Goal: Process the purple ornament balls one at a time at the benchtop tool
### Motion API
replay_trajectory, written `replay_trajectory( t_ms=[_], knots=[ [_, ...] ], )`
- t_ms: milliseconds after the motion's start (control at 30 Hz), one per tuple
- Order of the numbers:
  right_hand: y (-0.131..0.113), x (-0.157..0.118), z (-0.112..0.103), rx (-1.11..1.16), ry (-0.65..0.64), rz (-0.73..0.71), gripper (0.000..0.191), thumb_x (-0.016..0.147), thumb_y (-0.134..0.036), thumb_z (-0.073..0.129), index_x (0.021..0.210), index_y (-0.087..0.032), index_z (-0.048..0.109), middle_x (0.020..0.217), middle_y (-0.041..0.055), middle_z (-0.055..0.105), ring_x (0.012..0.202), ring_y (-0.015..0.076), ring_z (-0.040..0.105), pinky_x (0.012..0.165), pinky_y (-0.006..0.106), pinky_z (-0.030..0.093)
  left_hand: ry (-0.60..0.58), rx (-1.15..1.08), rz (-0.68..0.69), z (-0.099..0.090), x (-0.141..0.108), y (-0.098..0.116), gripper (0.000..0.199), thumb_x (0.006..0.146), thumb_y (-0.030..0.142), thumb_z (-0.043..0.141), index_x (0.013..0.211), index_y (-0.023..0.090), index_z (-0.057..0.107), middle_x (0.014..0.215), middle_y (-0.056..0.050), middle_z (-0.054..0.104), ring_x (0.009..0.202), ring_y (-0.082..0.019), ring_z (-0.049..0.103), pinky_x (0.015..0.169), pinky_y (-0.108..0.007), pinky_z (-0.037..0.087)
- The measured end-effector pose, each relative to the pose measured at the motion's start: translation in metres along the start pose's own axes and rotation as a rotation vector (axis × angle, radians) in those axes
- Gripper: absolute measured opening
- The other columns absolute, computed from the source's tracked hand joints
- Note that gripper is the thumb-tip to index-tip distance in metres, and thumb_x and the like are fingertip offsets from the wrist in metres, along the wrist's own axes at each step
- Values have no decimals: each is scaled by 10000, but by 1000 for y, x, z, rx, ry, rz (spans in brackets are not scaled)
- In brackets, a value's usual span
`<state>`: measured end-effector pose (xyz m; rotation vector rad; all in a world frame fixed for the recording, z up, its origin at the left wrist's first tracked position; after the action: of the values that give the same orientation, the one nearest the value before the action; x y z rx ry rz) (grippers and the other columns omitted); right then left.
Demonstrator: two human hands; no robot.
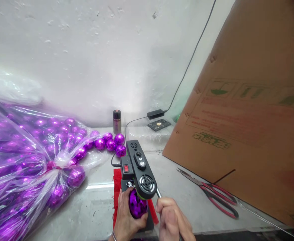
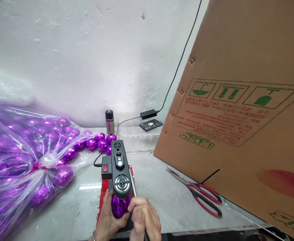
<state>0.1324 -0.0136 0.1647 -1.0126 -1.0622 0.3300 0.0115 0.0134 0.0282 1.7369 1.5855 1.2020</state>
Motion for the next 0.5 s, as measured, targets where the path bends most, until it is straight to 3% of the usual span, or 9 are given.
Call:
replay_trajectory(
  t_ms=[200, 367, 500],
  knots=[
    [1, -1, 5, 23, 17, -17, 418, 1103, -280, 463, 698, -221, 545, 632, -20, 568, 566, 133, 541, 556, 310, 346, 70, -12, 1, 3, 2, 10, 694, 667, 340, 781, 1317, 150, 625, 1146, -146, 745, 1092, -372, 737, 997, -602, 618],
    [6, -6, 9, 4, 35, -75, 467, 1101, -317, 508, 645, -215, 504, 656, -14, 576, 578, 129, 532, 582, 305, 378, 23, -28, -1, 4, 2, 7, 708, 689, 357, 777, 1341, 129, 615, 1206, -175, 746, 1157, -389, 728, 1046, -623, 598],
    [0, 8, 8, 25, 42, -104, 509, 1113, -313, 477, 613, -218, 491, 572, -34, 494, 508, 114, 474, 521, 282, 355, 41, -41, -23, 5, 4, 6, 746, 653, 336, 795, 1347, 123, 625, 1234, -182, 741, 1194, -402, 715, 1083, -638, 581]
  ],
)
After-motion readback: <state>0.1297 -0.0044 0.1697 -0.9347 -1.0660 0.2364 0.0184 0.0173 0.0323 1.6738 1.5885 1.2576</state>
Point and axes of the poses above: each hand's wrist, its own x-axis towards the middle knuckle, its own z-axis out of the palm, y = z × x, the point moved 1 cm from there along x, towards the middle knuckle
